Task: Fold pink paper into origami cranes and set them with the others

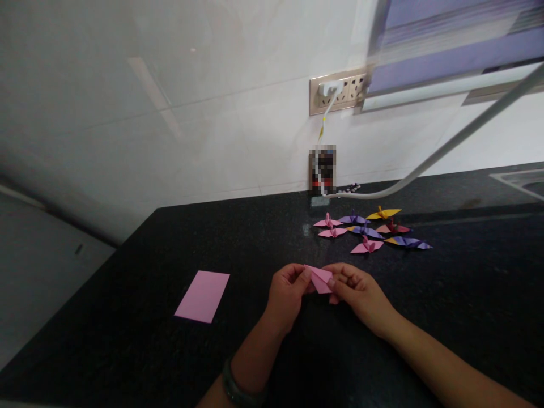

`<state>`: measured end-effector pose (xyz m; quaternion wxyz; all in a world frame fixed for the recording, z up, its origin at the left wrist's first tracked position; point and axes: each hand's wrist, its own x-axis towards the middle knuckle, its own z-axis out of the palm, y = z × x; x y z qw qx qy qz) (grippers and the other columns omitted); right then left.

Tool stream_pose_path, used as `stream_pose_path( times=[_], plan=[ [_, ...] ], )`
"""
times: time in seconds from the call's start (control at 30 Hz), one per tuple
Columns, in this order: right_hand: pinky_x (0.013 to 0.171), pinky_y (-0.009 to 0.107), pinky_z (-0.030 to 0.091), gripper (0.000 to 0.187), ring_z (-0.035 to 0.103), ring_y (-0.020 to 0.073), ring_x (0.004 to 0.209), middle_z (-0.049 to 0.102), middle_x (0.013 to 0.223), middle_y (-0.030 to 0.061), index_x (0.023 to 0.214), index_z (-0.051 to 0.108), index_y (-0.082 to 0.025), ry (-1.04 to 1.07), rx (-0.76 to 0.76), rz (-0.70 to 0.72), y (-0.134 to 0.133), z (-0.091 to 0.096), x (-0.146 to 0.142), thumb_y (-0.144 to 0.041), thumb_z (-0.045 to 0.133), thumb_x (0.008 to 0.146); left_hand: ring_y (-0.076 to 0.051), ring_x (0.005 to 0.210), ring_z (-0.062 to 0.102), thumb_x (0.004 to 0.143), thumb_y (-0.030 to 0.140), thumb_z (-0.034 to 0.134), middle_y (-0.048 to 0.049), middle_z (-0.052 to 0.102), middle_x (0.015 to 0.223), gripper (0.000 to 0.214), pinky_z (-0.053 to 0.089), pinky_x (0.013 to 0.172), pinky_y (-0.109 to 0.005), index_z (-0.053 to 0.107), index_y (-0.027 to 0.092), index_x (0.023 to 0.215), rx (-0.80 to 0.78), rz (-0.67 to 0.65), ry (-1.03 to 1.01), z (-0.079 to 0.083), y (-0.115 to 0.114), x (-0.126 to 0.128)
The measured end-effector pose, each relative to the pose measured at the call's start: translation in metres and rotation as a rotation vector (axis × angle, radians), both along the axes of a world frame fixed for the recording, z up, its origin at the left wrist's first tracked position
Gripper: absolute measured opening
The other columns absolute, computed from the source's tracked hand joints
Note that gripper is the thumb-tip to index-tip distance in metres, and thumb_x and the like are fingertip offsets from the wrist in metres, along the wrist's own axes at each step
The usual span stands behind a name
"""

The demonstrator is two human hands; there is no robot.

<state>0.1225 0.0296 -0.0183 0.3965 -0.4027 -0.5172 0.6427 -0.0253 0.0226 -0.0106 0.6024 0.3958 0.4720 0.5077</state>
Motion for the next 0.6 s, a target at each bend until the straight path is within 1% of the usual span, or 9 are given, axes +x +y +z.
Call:
stream_pose_path(
  times=[0.1,0.2,0.27,0.4,0.47,0.6],
  plan=[
    [0.05,0.021,0.041,0.026,0.049,0.0089,0.053,0.052,0.063,-0.0016,0.096,0.052,-0.015,-0.029,0.004,-0.001,0.0007,-0.0002,0.0005,-0.028,0.053,0.073,-0.013,0.067,0.056,0.068,0.024,0.057,-0.0044,0.06,0.076,0.021,0.045,0.067,-0.029,0.057,0.012,0.085,0.0,-0.015,-0.018,0.0017,-0.0002,0.0012],
    [0.049,0.021,0.041,0.027,0.049,0.009,0.054,0.055,0.068,0.0004,0.095,0.053,-0.015,-0.057,0.002,-0.001,0.0012,-0.0009,0.0008,-0.03,0.054,0.072,-0.012,0.068,0.055,0.064,0.018,0.06,-0.0039,0.06,0.077,0.032,0.045,0.064,-0.026,0.055,0.013,0.096,-0.005,-0.002,-0.019,0.003,0.0001,0.002],
    [0.049,0.021,0.042,0.028,0.049,0.009,0.054,0.055,0.069,0.0007,0.095,0.053,-0.016,-0.061,0.005,0.001,0.0016,-0.0013,0.0008,-0.031,0.053,0.072,-0.011,0.066,0.054,0.064,0.015,0.059,-0.0027,0.059,0.074,0.032,0.044,0.062,-0.024,0.055,0.013,0.096,0.002,0.003,-0.001,0.0039,0.0003,0.0024],
    [0.049,0.021,0.042,0.024,0.047,0.0088,0.053,0.053,0.065,-0.0007,0.092,0.053,-0.016,-0.069,0.032,0.014,0.0013,-0.0014,0.0002,-0.031,0.052,0.074,-0.01,0.063,0.053,0.067,0.016,0.056,-0.0016,0.058,0.07,0.025,0.043,0.06,-0.022,0.056,0.012,0.091,0.01,0.003,0.032,0.0049,0.0003,0.0023],
    [0.047,0.021,0.04,0.023,0.045,0.0085,0.052,0.05,0.062,-0.0021,0.092,0.053,-0.017,-0.118,0.075,-0.005,0.0001,-0.0014,-0.0003,-0.031,0.051,0.074,-0.01,0.062,0.053,0.067,0.017,0.055,-0.0017,0.058,0.071,0.026,0.042,0.059,-0.022,0.057,0.013,0.093,0.02,-0.002,0.066,0.004,0.0004,0.0015],
    [0.046,0.021,0.036,0.023,0.043,0.0092,0.051,0.046,0.057,-0.0033,0.09,0.056,-0.018,-0.284,0.223,-0.088,-0.0023,-0.002,-0.0007,-0.033,0.052,0.073,-0.01,0.064,0.052,0.07,0.019,0.052,-0.0014,0.058,0.073,0.032,0.041,0.061,-0.022,0.056,0.014,0.101,0.091,-0.04,0.19,-0.0005,-0.0002,-0.0007]
  ],
)
